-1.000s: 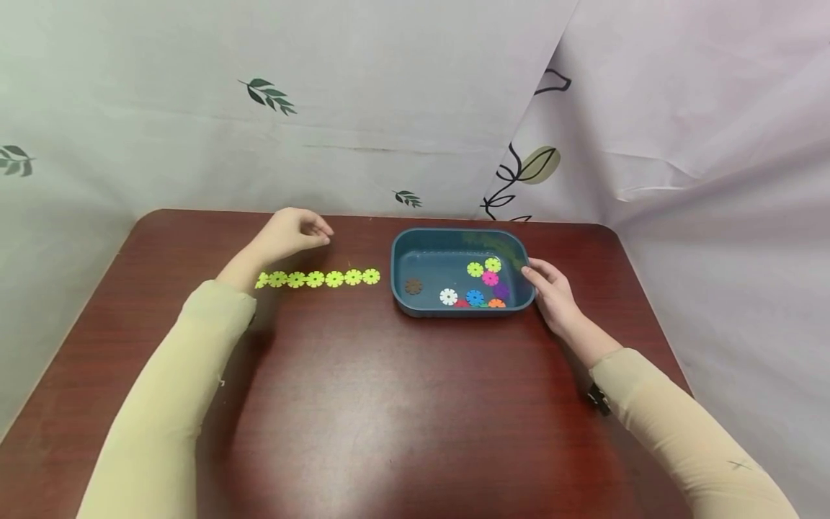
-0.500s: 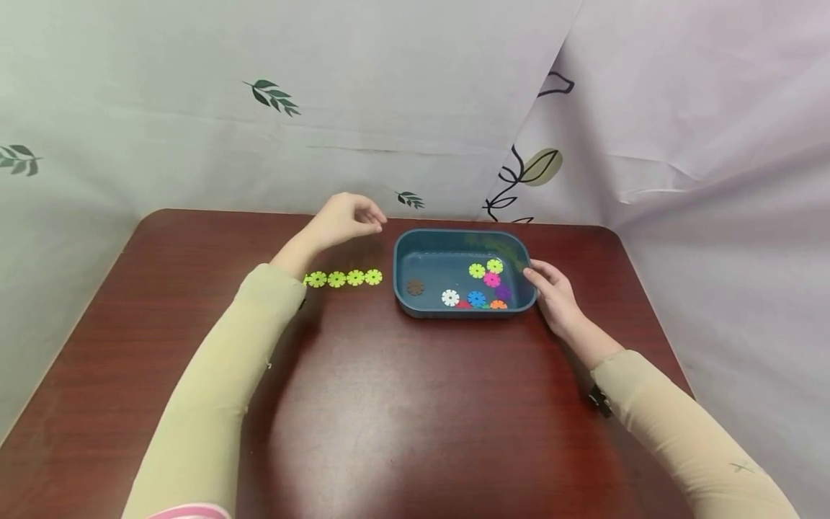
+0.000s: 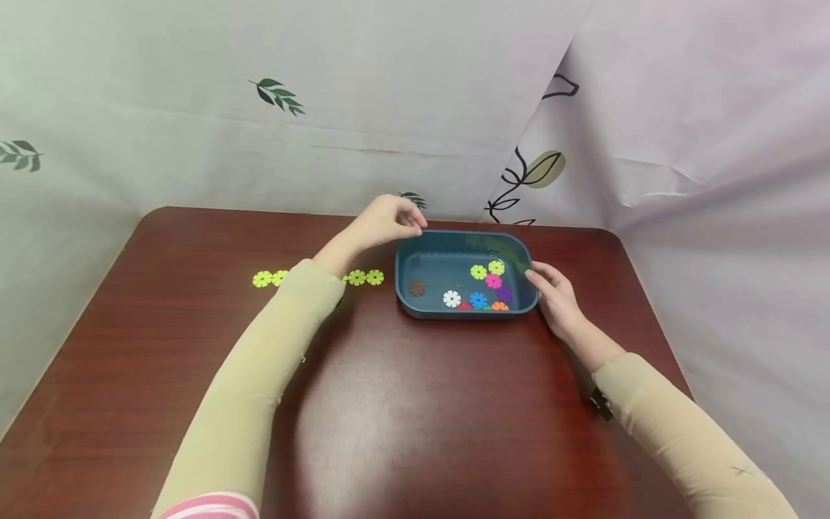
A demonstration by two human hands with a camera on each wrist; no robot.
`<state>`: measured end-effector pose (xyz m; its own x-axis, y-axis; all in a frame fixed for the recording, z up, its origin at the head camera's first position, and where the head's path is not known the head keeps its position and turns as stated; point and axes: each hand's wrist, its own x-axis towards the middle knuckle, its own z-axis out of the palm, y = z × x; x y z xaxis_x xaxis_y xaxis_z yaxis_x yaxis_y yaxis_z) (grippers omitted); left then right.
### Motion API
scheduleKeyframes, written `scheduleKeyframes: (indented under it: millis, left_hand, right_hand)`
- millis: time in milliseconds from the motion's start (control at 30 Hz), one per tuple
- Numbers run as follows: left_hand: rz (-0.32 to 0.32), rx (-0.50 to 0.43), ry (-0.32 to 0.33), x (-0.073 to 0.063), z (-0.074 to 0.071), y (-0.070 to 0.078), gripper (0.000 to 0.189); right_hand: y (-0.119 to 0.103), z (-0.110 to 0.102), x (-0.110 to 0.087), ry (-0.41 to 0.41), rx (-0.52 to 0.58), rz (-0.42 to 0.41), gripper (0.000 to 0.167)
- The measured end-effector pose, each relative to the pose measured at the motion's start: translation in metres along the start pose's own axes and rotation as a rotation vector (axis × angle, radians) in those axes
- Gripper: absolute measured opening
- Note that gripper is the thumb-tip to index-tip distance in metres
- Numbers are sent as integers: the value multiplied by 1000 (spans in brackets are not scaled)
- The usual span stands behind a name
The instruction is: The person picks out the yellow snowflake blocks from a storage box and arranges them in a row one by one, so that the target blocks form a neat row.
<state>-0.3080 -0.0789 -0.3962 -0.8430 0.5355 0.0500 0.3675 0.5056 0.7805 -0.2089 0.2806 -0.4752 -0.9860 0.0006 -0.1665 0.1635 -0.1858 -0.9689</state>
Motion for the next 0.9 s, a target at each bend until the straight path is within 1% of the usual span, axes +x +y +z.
scheduleKeyframes:
  millis: [300,467,667,900]
  left_hand:
    - [59,32,-58,18,25,18,17]
    - [77,51,-103,30,43,26,16]
    - [89,50,-170,43,65,33,16]
    - [89,87,-220,51,88,38,14]
  right_hand:
    - [1,-2,1,-4,3,-3,16]
    - [0,-3,1,-6,3,-1,16]
    - [-1,-4,-1,7,-15,9,14]
    - [-3,-4,-4,4,-31,11,12]
